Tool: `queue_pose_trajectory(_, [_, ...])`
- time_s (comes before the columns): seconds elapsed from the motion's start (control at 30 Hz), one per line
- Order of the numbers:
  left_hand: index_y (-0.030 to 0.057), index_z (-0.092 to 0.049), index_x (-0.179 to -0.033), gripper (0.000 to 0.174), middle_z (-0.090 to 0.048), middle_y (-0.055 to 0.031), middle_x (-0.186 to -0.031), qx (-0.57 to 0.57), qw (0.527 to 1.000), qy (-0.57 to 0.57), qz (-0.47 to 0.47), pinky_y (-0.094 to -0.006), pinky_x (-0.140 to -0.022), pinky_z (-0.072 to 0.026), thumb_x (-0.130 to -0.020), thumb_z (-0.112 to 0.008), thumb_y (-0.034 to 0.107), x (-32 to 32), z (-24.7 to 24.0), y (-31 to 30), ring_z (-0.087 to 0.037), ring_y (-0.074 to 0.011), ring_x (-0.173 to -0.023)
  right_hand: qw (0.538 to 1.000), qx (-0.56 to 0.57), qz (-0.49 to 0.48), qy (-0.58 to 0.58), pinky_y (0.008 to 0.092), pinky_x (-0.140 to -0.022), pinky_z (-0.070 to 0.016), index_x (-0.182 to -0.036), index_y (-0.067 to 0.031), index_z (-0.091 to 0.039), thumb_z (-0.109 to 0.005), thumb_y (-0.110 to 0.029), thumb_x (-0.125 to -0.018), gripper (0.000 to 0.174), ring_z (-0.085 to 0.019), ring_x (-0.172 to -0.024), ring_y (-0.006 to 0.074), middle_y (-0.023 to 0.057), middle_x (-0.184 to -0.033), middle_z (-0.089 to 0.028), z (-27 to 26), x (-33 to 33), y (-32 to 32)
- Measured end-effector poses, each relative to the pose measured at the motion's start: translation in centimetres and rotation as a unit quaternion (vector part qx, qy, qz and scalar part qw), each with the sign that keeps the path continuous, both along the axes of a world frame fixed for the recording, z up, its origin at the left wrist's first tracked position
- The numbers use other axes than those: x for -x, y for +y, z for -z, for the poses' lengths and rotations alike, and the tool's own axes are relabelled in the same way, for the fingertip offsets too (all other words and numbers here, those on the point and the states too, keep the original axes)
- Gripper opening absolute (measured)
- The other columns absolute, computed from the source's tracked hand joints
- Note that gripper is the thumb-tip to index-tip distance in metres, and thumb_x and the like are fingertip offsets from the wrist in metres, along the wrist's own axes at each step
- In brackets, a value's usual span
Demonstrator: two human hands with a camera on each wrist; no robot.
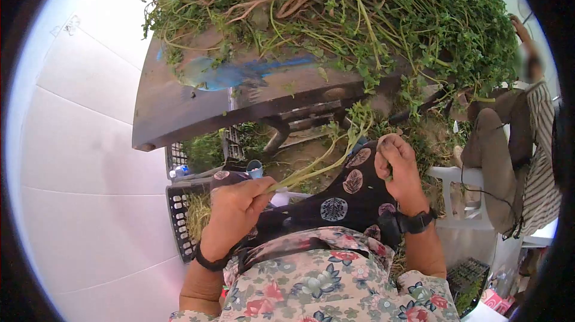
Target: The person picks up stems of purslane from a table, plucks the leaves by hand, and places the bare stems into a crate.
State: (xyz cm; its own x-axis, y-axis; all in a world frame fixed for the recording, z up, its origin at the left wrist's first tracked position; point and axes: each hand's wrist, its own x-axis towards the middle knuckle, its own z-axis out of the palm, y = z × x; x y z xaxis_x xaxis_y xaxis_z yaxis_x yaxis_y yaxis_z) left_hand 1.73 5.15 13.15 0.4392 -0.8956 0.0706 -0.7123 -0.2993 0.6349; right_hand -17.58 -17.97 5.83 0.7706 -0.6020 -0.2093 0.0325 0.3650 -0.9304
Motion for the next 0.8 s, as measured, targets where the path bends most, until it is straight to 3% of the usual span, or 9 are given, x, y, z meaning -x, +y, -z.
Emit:
queue_pose_trajectory(0.07, [0.0003, -0.062, -0.093, 0.019, -0.064, -0.0152, -0.081, 0.006, 1.000, -0.012, 0.010, -0.0323, -0.061, -0.0483, -0.074, -0.062, 0.004, 0.0, 0.3, -0.2, -0.062, -0.0301, -0.068, 0.971, 0.236, -0.024, 0.033, 0.0244, -0.052, -0.0424, -0.090, -0.0072, -0.057, -0.054, -0.010, -0.080, 0.011, -0.051, -0.062, 0.0110, 0.0048, -0.078, -0.058, -2.5, -0.4, 1.1])
queue_pose_trajectory(0.1, [0.0024, -0.062, -0.092, 0.019, -0.063, -0.0142, -0.078, -0.003, 0.999, -0.028, 0.019, -0.0336, -0.059, -0.0476, -0.074, -0.063, 0.006, -0.1, 0.2, -0.2, -0.062, -0.0296, -0.066, 0.915, 0.398, -0.041, 0.049, 0.0253, -0.054, -0.0445, -0.090, -0.0071, -0.058, -0.055, -0.010, -0.078, 0.012, -0.052, -0.062, 0.0129, 0.0058, -0.081, -0.058, -3.8, -1.1, 1.7])
queue_pose_trajectory(0.13, [0.0045, -0.063, -0.092, 0.019, -0.062, -0.0132, -0.075, -0.009, 0.999, -0.044, 0.030, -0.0348, -0.056, -0.0470, -0.073, -0.064, 0.008, -0.2, 0.1, -0.3, -0.061, -0.0291, -0.064, 0.830, 0.550, -0.056, 0.067, 0.0262, -0.055, -0.0466, -0.089, -0.0071, -0.058, -0.055, -0.010, -0.077, 0.013, -0.053, -0.062, 0.0147, 0.0067, -0.083, -0.058, -4.6, -1.6, 2.0])
queue_pose_trajectory(0.23, [0.0071, -0.063, -0.092, 0.020, -0.061, -0.0120, -0.070, -0.026, 0.995, -0.072, 0.060, -0.0364, -0.053, -0.0454, -0.072, -0.065, 0.009, -0.2, -0.9, -0.6, -0.059, -0.0287, -0.062, 0.586, 0.798, -0.136, 0.039, 0.0255, -0.057, -0.0474, -0.076, -0.0071, -0.057, -0.058, -0.016, -0.073, 0.010, -0.051, -0.074, 0.0173, 0.0028, -0.081, -0.053, -3.8, -1.9, 1.3])
queue_pose_trajectory(0.33, [0.0073, -0.063, -0.091, 0.020, -0.060, -0.0119, -0.070, -0.018, 0.993, -0.081, 0.078, -0.0366, -0.053, -0.0448, -0.071, -0.064, 0.009, -0.3, -1.3, -0.6, -0.059, -0.0285, -0.062, 0.636, 0.738, -0.199, 0.106, 0.0269, -0.059, -0.0499, -0.076, -0.0079, -0.058, -0.057, -0.015, -0.070, 0.010, -0.050, -0.084, 0.0153, 0.0016, -0.086, -0.051, -3.5, -1.6, 1.7])
queue_pose_trajectory(0.53, [0.0038, -0.063, -0.088, 0.017, -0.061, -0.0144, -0.073, -0.049, 0.994, -0.057, 0.081, -0.0363, -0.056, -0.0460, -0.071, -0.062, 0.005, -0.2, -1.6, -0.6, -0.059, -0.0309, -0.064, 0.652, 0.714, -0.250, 0.044, 0.0255, -0.054, -0.0496, -0.076, -0.0081, -0.054, -0.058, -0.014, -0.069, 0.010, -0.051, -0.082, 0.0161, 0.0018, -0.078, -0.047, -2.3, -0.9, 3.4])
queue_pose_trajectory(0.67, [0.0063, -0.063, -0.088, 0.017, -0.060, -0.0119, -0.068, -0.048, 0.991, -0.069, 0.104, -0.0373, -0.054, -0.0454, -0.071, -0.064, 0.009, -0.3, -0.8, 0.0, -0.059, -0.0296, -0.062, 0.717, 0.652, -0.231, 0.088, 0.0253, -0.052, -0.0503, -0.076, -0.0078, -0.054, -0.057, -0.011, -0.068, 0.009, -0.051, -0.083, 0.0167, 0.0031, -0.081, -0.047, -1.2, -0.5, 4.4])
queue_pose_trajectory(0.7, [0.0062, -0.063, -0.088, 0.017, -0.060, -0.0124, -0.068, -0.049, 0.991, -0.061, 0.108, -0.0375, -0.054, -0.0454, -0.071, -0.064, 0.009, -0.2, -0.9, 0.0, -0.059, -0.0301, -0.062, 0.707, 0.673, -0.215, 0.032, 0.0262, -0.053, -0.0505, -0.074, -0.0078, -0.054, -0.057, -0.011, -0.068, 0.007, -0.052, -0.079, 0.0186, 0.0042, -0.081, -0.047, -0.8, -0.5, 4.3])
queue_pose_trajectory(0.8, [0.0061, -0.063, -0.088, 0.017, -0.059, -0.0146, -0.069, -0.098, 0.987, -0.046, 0.120, -0.0380, -0.056, -0.0454, -0.071, -0.062, 0.007, 0.0, -1.6, -0.9, -0.058, -0.0325, -0.063, 0.690, 0.679, -0.242, 0.068, 0.0261, -0.052, -0.0499, -0.074, -0.0078, -0.053, -0.057, -0.010, -0.069, 0.007, -0.054, -0.073, 0.0200, 0.0051, -0.078, -0.045, -0.5, -0.7, 4.2])
